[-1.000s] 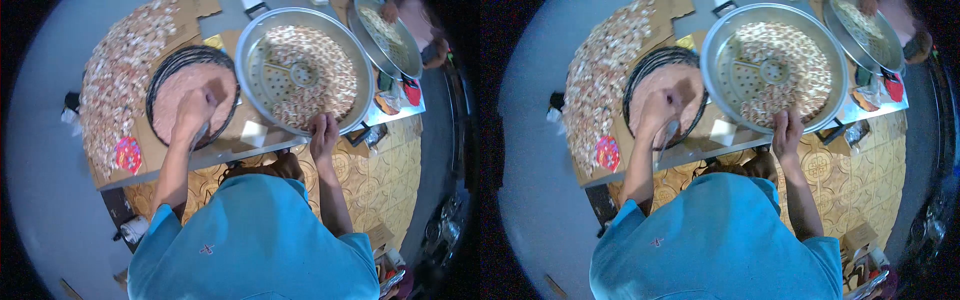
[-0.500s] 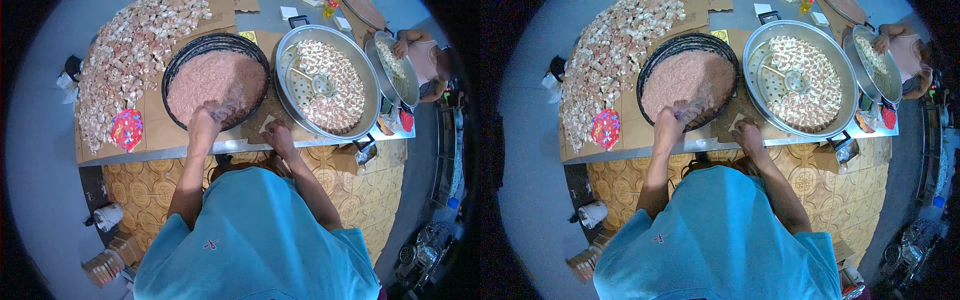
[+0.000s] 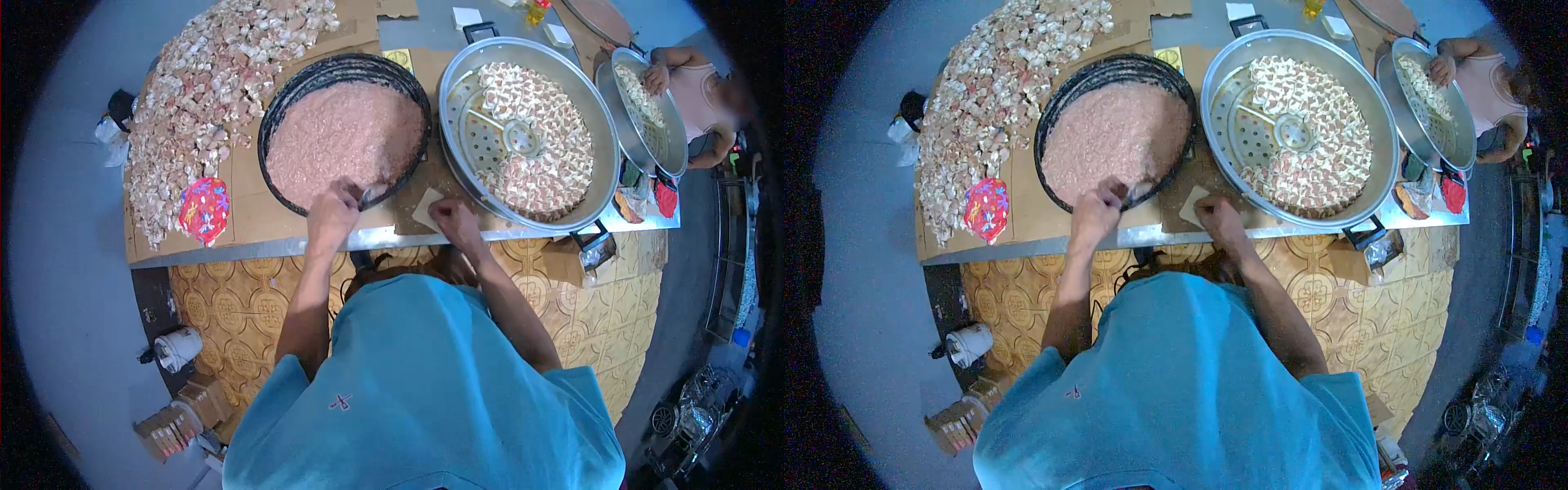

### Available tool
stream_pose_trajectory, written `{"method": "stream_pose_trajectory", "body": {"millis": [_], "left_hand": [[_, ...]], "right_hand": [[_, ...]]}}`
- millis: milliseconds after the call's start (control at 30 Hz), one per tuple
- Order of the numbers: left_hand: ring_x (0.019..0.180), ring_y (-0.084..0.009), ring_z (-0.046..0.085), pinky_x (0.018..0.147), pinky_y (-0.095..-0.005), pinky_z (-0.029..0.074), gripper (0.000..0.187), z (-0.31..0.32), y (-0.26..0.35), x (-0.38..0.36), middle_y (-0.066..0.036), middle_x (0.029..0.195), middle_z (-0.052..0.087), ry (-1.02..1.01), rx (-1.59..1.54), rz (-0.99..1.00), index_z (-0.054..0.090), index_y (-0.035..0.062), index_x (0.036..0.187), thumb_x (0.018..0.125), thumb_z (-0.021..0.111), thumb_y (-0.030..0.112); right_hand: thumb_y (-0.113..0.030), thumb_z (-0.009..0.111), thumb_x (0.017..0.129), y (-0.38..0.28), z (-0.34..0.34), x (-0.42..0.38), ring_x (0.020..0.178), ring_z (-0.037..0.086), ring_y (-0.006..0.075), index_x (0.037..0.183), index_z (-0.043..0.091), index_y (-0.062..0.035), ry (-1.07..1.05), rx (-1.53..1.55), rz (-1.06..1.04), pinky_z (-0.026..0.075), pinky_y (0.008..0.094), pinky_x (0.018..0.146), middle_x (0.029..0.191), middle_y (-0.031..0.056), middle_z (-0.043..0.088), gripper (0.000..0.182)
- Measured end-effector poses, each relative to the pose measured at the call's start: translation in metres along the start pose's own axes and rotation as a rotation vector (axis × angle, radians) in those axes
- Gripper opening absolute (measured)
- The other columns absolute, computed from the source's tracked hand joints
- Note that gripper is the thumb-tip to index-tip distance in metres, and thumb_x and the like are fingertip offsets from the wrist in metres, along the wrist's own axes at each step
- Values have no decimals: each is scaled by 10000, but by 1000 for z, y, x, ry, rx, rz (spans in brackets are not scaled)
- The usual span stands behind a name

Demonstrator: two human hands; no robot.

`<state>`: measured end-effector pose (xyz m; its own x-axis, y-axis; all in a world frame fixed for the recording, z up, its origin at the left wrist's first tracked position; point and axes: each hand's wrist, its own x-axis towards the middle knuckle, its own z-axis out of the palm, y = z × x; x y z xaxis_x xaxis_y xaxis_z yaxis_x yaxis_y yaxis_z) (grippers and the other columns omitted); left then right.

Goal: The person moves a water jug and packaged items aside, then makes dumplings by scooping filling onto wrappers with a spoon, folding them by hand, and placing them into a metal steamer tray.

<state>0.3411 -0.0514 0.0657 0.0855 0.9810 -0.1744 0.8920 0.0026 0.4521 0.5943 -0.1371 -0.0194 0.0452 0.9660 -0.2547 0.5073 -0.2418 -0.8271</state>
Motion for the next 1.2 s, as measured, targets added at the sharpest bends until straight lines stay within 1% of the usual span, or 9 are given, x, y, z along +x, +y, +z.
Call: {"method": "stream_pose_trajectory", "body": {"millis": [200, 300, 400, 500, 633, 767, 967, 1067, 1200], "left_hand": [[873, -411, 671, 779, -479, 532, 156, 36, -22, 19, -223, 909, 689, 33, -27, 26, 693, 68, 916, 800, 598, 111], [849, -416, 674, 761, -472, 538, 154, 21, -1, 7, -229, 905, 687, 56, -119, 88, 730, 71, 874, 808, 604, 129], [806, -370, 693, 735, -418, 549, 137, 3, -10, 6, -215, 873, 696, 15, -252, 76, 762, 67, 833, 803, 650, 142], [699, -226, 692, 672, -317, 532, 144, -26, 0, -2, -160, 763, 704, -57, -390, -78, 768, 53, 905, 787, 717, 119], [747, -132, 646, 699, -275, 502, 172, -59, 28, -27, -90, 790, 704, -38, -548, 124, 751, 1, 958, 803, 701, 58], [756, -141, 647, 699, -270, 504, 172, -49, 43, -34, -97, 801, 698, -16, -513, 308, 751, 1, 958, 797, 720, 53], [690, -148, 626, 669, -271, 505, 155, -25, 19, -26, -85, 842, 728, -96, -683, 18, 766, 7, 932, 785, 716, 3], [731, -190, 681, 721, -297, 529, 166, -6, -12, -2, -130, 846, 737, 83, -380, -140, 762, 13, 927, 779, 690, 28], [901, -318, 709, 814, -348, 540, 219, 28, -8, 3, -176, 981, 724, 222, -335, 89, 736, 2, 972, 798, 604, 10]], "right_hand": [[-182, 562, 934, -13, -3, -4, 772, 651, 310, 964, 630, 9, 185, 114, -30, 484, 389, 704, 812, 182, 649, 205], [-172, 544, 979, -15, -8, -11, 829, 588, 146, 965, 616, -22, 244, 460, -89, 469, 291, 759, 871, 52, 618, 166], [-203, 481, 1016, -29, -4, -10, 869, 609, 159, 1053, 595, -46, 218, 1168, 198, 480, 297, 808, 942, 49, 627, 198], [-266, 392, 1040, -51, -3, -13, 1023, 639, 217, 1211, 549, -45, 133, 1399, 280, 503, 368, 915, 1102, 95, 650, 320], [-322, 364, 1051, -70, -2, -10, 1148, 601, 252, 1294, 527, -39, -49, 1560, 223, 469, 407, 1020, 1217, 123, 629, 407], [-249, 360, 1043, -78, -4, -3, 1165, 599, 255, 1292, 512, 2, -73, 1664, 273, 454, 407, 1044, 1251, 131, 621, 385], [-170, 447, 1013, -80, -28, -6, 1160, 591, 213, 1255, 540, -60, 204, 1769, 320, 457, 433, 1031, 1233, 77, 626, 282], [-188, 416, 1023, -76, -40, 0, 1177, 582, 199, 1275, 537, -79, 149, 1749, 257, 462, 449, 1023, 1251, 64, 622, 300], [-197, 376, 1036, -106, -45, -5, 1227, 563, 245, 1342, 488, -52, 70, 1750, 119, 435, 465, 1065, 1304, 91, 604, 357]]}}
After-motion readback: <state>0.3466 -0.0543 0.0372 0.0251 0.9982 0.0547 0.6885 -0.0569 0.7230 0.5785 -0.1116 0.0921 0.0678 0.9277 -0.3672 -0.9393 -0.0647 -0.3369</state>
